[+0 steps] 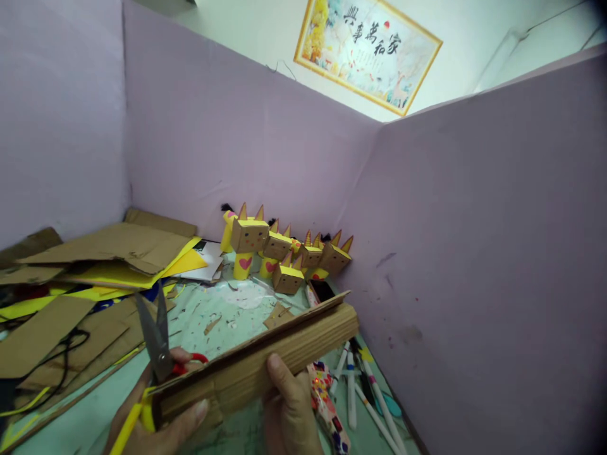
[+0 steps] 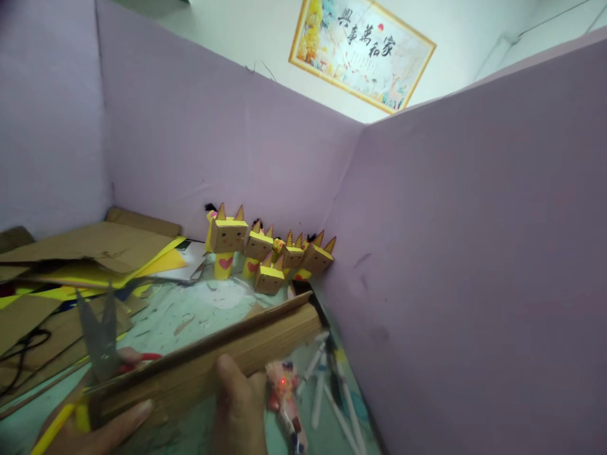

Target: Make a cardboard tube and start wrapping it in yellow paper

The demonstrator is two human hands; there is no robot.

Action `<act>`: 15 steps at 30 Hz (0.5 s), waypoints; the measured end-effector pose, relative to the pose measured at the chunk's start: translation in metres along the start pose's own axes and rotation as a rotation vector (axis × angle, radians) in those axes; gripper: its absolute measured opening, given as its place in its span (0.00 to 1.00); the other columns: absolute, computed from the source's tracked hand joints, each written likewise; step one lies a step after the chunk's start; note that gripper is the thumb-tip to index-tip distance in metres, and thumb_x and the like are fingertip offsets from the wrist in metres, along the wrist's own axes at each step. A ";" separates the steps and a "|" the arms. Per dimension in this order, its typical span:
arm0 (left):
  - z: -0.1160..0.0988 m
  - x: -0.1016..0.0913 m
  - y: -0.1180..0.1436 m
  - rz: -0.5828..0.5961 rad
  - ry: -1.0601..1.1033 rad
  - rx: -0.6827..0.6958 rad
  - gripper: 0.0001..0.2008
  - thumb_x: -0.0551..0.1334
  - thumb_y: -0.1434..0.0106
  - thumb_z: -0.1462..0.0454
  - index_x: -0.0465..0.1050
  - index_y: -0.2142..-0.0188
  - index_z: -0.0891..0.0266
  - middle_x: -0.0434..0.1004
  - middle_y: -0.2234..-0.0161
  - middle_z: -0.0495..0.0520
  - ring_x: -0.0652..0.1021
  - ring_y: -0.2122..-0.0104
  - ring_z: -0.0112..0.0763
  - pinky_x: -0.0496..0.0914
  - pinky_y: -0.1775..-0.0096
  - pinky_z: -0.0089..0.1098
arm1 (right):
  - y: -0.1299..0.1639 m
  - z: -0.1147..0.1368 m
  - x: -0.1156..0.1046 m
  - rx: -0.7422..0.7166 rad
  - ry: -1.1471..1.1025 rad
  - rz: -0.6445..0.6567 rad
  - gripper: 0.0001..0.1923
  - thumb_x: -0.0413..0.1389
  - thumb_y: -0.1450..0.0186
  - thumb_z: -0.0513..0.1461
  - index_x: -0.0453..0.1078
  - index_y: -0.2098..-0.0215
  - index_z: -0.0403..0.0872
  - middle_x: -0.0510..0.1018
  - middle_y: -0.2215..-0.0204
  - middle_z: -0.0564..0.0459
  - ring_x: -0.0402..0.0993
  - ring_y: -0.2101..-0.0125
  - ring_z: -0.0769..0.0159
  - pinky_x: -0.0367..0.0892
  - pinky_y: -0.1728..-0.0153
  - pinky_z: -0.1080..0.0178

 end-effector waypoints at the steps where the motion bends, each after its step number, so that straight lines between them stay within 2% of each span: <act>1: -0.002 0.000 0.001 -0.001 0.005 0.003 0.26 0.69 0.54 0.51 0.65 0.57 0.50 0.76 0.62 0.46 0.79 0.63 0.36 0.75 0.61 0.26 | 0.003 -0.002 0.002 0.001 0.016 0.001 0.38 0.69 0.53 0.41 0.65 0.46 0.49 0.81 0.61 0.53 0.76 0.57 0.58 0.67 0.50 0.55; 7: -0.023 0.010 0.008 0.102 0.113 0.025 0.25 0.68 0.51 0.53 0.62 0.56 0.54 0.75 0.62 0.47 0.77 0.62 0.35 0.73 0.59 0.30 | 0.018 -0.010 0.018 0.091 0.080 0.024 0.40 0.70 0.54 0.41 0.64 0.45 0.48 0.82 0.65 0.52 0.78 0.62 0.57 0.72 0.59 0.56; 10: -0.034 0.017 0.008 0.172 0.105 0.036 0.24 0.67 0.50 0.53 0.61 0.57 0.55 0.74 0.62 0.48 0.76 0.62 0.34 0.72 0.60 0.29 | 0.018 -0.006 0.019 0.099 0.072 -0.029 0.37 0.70 0.55 0.41 0.66 0.47 0.48 0.82 0.67 0.54 0.79 0.64 0.60 0.73 0.61 0.60; 13: -0.037 0.019 0.000 0.278 0.056 0.023 0.22 0.64 0.46 0.51 0.61 0.56 0.56 0.72 0.66 0.48 0.74 0.68 0.30 0.70 0.67 0.27 | 0.008 0.008 0.010 0.061 0.022 -0.121 0.33 0.70 0.56 0.39 0.70 0.52 0.47 0.82 0.67 0.57 0.78 0.64 0.64 0.73 0.60 0.65; 15: -0.034 0.012 -0.011 0.297 -0.017 0.012 0.19 0.59 0.41 0.50 0.60 0.55 0.56 0.70 0.68 0.47 0.71 0.74 0.27 0.67 0.74 0.26 | -0.001 0.023 -0.002 0.019 -0.011 -0.200 0.30 0.70 0.57 0.38 0.71 0.55 0.48 0.82 0.68 0.59 0.78 0.65 0.68 0.73 0.61 0.69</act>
Point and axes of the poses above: each hand's wrist, its own y-axis away from the middle knuckle, its own x-axis out of the palm, z = x × y, the point moved 9 cm from there along -y, towards the middle knuckle
